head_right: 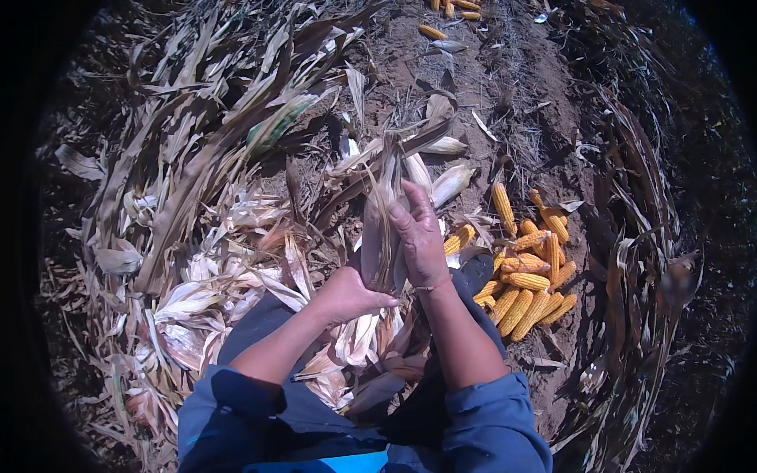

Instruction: The person sits on the ground in a cornfield and shucks corn cobs by hand, removing the husks and silk. The shucked cobs are placed in a growing pile on the ground, while the discarded husks accumulate nearby.

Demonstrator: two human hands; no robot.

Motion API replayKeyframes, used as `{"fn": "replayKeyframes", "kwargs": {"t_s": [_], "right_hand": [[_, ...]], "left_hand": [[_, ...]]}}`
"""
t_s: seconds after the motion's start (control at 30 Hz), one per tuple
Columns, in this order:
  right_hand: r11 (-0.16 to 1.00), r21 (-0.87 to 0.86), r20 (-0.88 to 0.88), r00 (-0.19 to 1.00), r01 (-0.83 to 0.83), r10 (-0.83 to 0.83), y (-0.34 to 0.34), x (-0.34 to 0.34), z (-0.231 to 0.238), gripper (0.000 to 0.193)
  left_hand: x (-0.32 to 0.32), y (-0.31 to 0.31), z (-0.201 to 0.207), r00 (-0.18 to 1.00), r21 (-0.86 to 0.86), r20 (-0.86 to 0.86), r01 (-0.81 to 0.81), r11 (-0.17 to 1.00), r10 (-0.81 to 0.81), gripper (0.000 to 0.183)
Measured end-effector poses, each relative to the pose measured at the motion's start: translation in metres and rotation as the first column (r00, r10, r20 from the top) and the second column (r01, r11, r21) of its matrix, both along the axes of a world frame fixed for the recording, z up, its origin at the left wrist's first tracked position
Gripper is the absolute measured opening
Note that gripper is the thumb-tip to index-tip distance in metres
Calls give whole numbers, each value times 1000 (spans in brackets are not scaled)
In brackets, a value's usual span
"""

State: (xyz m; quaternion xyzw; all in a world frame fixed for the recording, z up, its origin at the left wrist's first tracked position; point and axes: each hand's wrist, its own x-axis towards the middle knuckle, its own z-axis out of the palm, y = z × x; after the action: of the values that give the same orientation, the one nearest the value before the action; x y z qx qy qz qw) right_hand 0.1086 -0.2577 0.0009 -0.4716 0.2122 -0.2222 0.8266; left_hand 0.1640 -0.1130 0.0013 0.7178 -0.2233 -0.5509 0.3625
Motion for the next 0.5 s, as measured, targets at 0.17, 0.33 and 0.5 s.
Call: {"fn": "replayKeyframes", "kwargs": {"t_s": [0.17, 0.33, 0.5], "right_hand": [[999, 30, -45, 998, -34, 35, -25, 0, 2, 33], [943, -324, -290, 957, -74, -24, -24, -2, 15, 24], [905, -414, -354, 933, -97, -62, -26, -2, 13, 9]], "left_hand": [[6, -6, -7, 993, 168, 104, 30, 985, -48, 62], [8, 8, -36, 971, -127, 18, -234, 964, 238, 85], [3, -1, -10, 976, -256, -47, -218, 942, 213, 76]]}}
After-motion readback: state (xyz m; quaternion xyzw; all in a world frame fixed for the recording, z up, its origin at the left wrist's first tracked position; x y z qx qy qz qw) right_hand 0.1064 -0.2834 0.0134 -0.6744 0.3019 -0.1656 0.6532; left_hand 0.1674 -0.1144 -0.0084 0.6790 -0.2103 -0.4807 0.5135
